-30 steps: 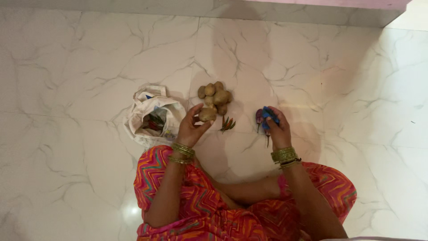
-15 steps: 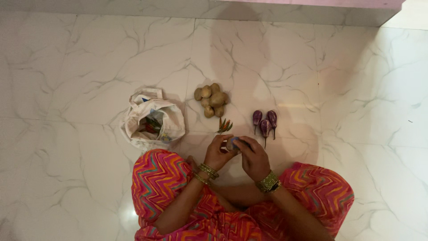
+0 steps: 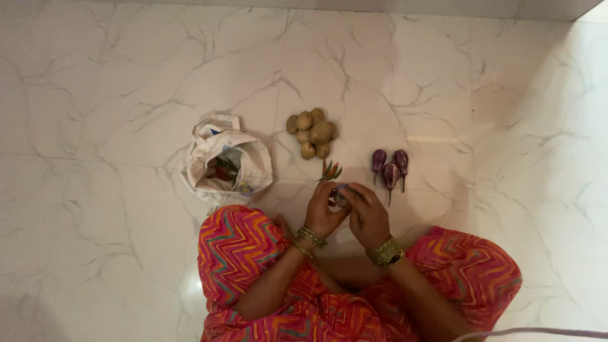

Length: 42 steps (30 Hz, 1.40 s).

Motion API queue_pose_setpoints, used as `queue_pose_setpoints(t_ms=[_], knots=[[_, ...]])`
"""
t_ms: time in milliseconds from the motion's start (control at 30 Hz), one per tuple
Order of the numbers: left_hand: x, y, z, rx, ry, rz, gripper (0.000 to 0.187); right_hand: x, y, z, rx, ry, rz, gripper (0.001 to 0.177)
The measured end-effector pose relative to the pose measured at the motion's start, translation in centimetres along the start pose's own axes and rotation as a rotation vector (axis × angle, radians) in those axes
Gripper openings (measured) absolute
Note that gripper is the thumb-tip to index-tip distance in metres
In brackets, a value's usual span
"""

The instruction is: The person sits on the floor and peels small eggplants and potatoes using a blue peeler. The person removes the stems from the eggplants and places the peeled vegetables on the floor.

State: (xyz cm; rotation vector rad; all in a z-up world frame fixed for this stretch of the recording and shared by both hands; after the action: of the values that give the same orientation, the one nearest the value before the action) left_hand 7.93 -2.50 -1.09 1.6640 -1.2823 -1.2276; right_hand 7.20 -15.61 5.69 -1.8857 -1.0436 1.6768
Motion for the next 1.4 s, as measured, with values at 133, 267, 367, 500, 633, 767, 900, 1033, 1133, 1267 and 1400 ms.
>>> queue_pose_setpoints(t_ms=[133, 267, 367, 500, 633, 767, 900, 1033, 1133, 1267, 1400], knots=[[0.5, 1.0, -0.3, 0.066, 0.001, 0.071, 0.062, 0.9, 6.6, -1.7, 0.438, -0.075, -0.510, 0.035], [0.1, 1.4, -0.4, 0.082, 0.025, 0.063, 0.064, 4.6, 10.2, 0.6, 0.868, -0.256, -0.973, 0.039], [-0.4, 1.1, -0.4, 0.052, 0.013, -0.101, 0.067, 3.1, 8.9, 0.1, 0.701, -0.182, -0.865, 0.037], [-0.8, 0.7, -0.5, 0.006, 0.018, -0.153, 0.065, -0.5, 3.1, -0.2, 0.305, -0.004, -0.281, 0.040], [-1.1, 0.8, -0.5, 0.060, 0.065, -0.067, 0.059, -1.2, -4.2, 1.0, -0.256, 0.148, 0.107, 0.035], [0.0, -0.1, -0.2, 0.022, 0.004, -0.032, 0.062, -1.0, -0.6, -0.6, 0.048, 0.066, -0.134, 0.033], [0.5, 0.3, -0.2, 0.046, 0.010, 0.017, 0.066, 0.4, 4.2, -1.5, 0.351, -0.087, -0.533, 0.032], [0.7, 1.0, -0.3, 0.066, -0.019, -0.022, 0.075, 1.5, 6.8, -1.1, 0.582, -0.146, -0.736, 0.032], [0.5, 1.9, -0.5, 0.110, -0.049, -0.117, 0.069, 0.0, 3.9, -0.8, 0.357, -0.059, -0.391, 0.037], [0.1, 1.3, -0.6, 0.047, -0.025, -0.121, 0.063, -0.8, -1.1, 0.2, -0.049, 0.091, -0.018, 0.049], [0.6, 0.9, -0.5, 0.029, -0.009, -0.029, 0.062, -1.6, 0.3, -0.9, 0.008, 0.181, -0.019, 0.045]])
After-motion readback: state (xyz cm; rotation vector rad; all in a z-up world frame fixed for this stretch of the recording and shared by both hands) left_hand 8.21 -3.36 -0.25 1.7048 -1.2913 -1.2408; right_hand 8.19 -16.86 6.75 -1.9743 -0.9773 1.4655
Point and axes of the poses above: each hand's wrist, its own z-axis away from the middle knuckle, its own x-axis out of the palm, y = z × x, the point moved 9 cm from there along -z, towards the middle knuckle, and after that the axes turned 15 degrees about x, right-handed, at the moved point
